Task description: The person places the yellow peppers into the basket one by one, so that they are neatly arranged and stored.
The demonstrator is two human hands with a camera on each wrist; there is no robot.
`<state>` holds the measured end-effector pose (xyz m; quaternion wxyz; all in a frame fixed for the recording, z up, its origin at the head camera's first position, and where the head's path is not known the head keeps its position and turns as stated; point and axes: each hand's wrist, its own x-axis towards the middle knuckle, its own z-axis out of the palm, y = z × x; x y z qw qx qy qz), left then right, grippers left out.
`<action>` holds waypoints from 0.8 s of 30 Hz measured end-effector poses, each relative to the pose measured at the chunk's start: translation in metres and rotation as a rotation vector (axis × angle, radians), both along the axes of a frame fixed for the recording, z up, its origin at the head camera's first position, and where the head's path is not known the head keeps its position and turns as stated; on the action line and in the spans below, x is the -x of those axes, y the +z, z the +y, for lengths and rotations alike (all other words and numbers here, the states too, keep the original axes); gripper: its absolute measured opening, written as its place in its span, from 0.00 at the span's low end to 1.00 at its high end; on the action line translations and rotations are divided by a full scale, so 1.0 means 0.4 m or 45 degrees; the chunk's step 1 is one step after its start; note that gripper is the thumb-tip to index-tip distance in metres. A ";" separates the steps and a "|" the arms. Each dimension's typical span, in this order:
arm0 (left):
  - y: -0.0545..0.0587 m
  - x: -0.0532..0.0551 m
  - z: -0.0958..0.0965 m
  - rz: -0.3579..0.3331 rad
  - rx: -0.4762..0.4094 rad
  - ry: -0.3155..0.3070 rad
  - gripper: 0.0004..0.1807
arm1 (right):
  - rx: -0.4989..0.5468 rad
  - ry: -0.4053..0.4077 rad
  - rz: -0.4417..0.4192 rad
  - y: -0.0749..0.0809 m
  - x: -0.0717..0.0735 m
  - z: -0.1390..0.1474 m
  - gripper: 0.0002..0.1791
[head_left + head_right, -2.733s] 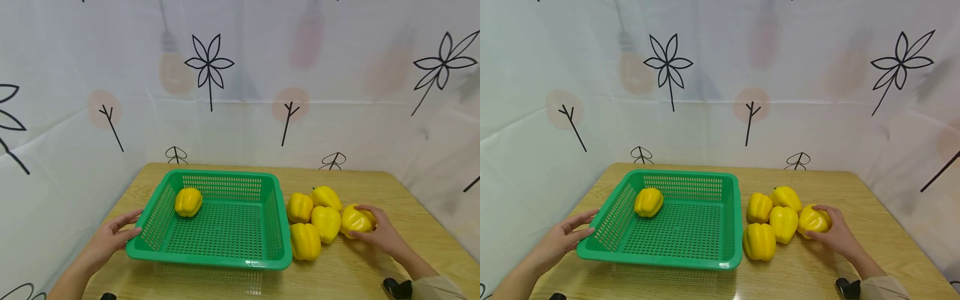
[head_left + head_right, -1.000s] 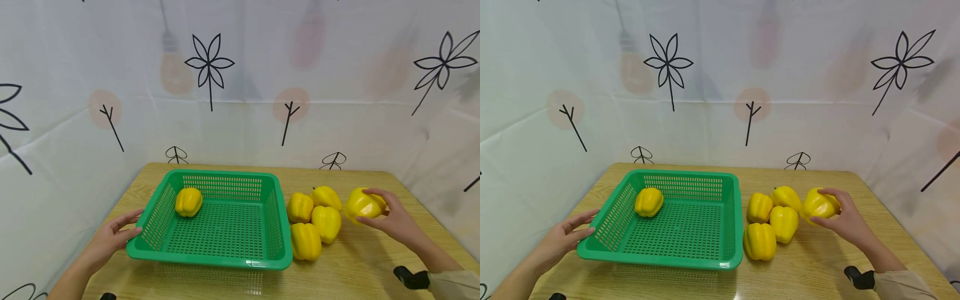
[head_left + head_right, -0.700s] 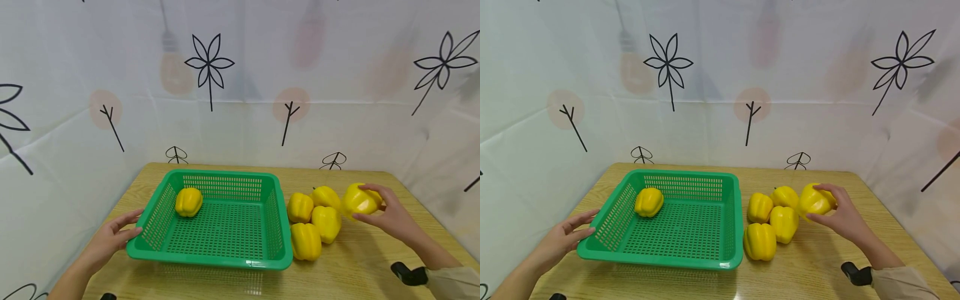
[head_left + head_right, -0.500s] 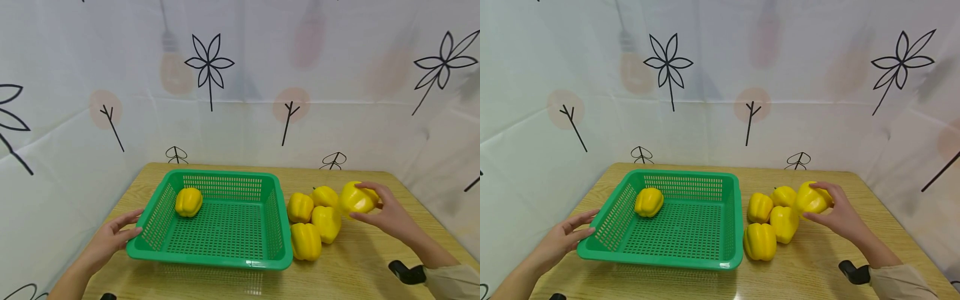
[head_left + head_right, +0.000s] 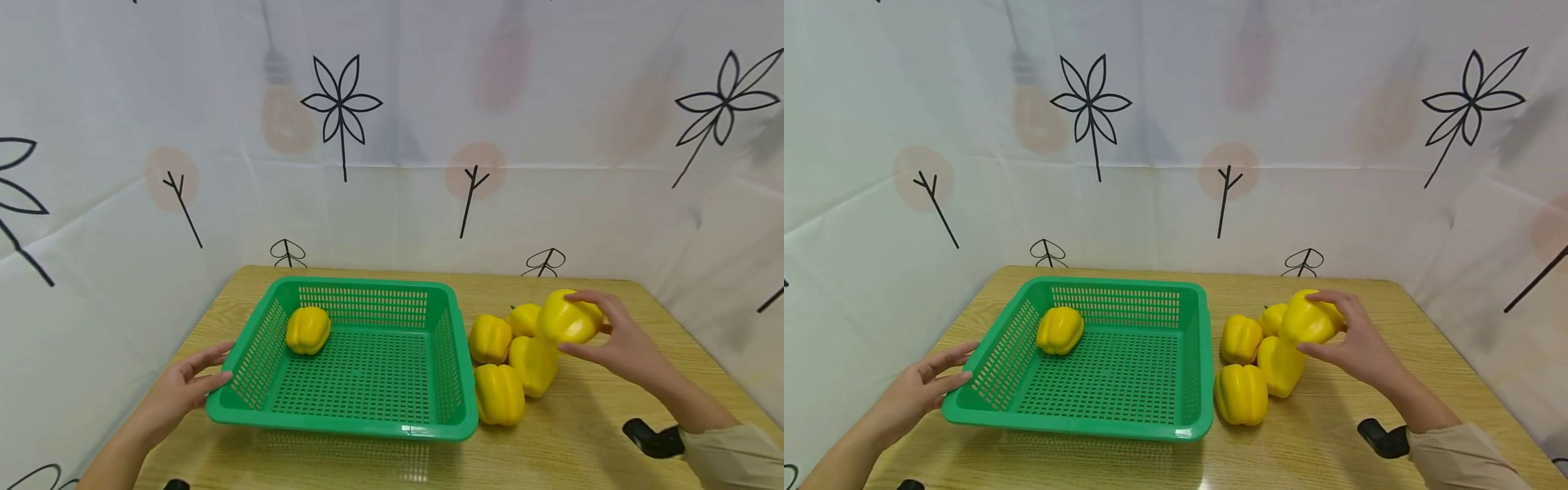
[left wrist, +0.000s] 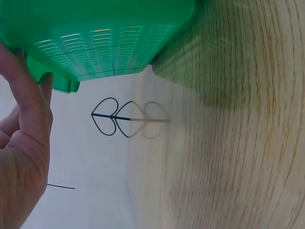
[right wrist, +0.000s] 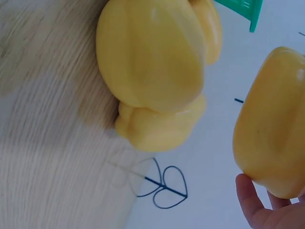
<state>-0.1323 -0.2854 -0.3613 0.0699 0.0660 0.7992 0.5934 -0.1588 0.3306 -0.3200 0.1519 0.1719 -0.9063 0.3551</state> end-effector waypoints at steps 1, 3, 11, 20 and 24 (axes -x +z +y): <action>-0.001 0.000 -0.001 0.002 0.001 -0.002 0.30 | 0.000 0.003 0.001 0.002 0.001 -0.004 0.38; -0.002 -0.001 -0.002 0.002 0.001 -0.003 0.30 | 0.001 0.014 0.003 0.005 0.002 -0.014 0.38; -0.004 0.002 -0.001 0.007 0.000 -0.001 0.30 | -0.005 0.044 0.002 0.024 0.003 -0.050 0.37; -0.001 0.002 -0.001 -0.026 0.040 0.033 0.31 | 0.013 0.096 0.026 0.041 0.017 -0.081 0.38; -0.002 0.003 -0.002 -0.033 0.040 0.033 0.31 | 0.038 0.114 0.015 0.047 0.020 -0.099 0.38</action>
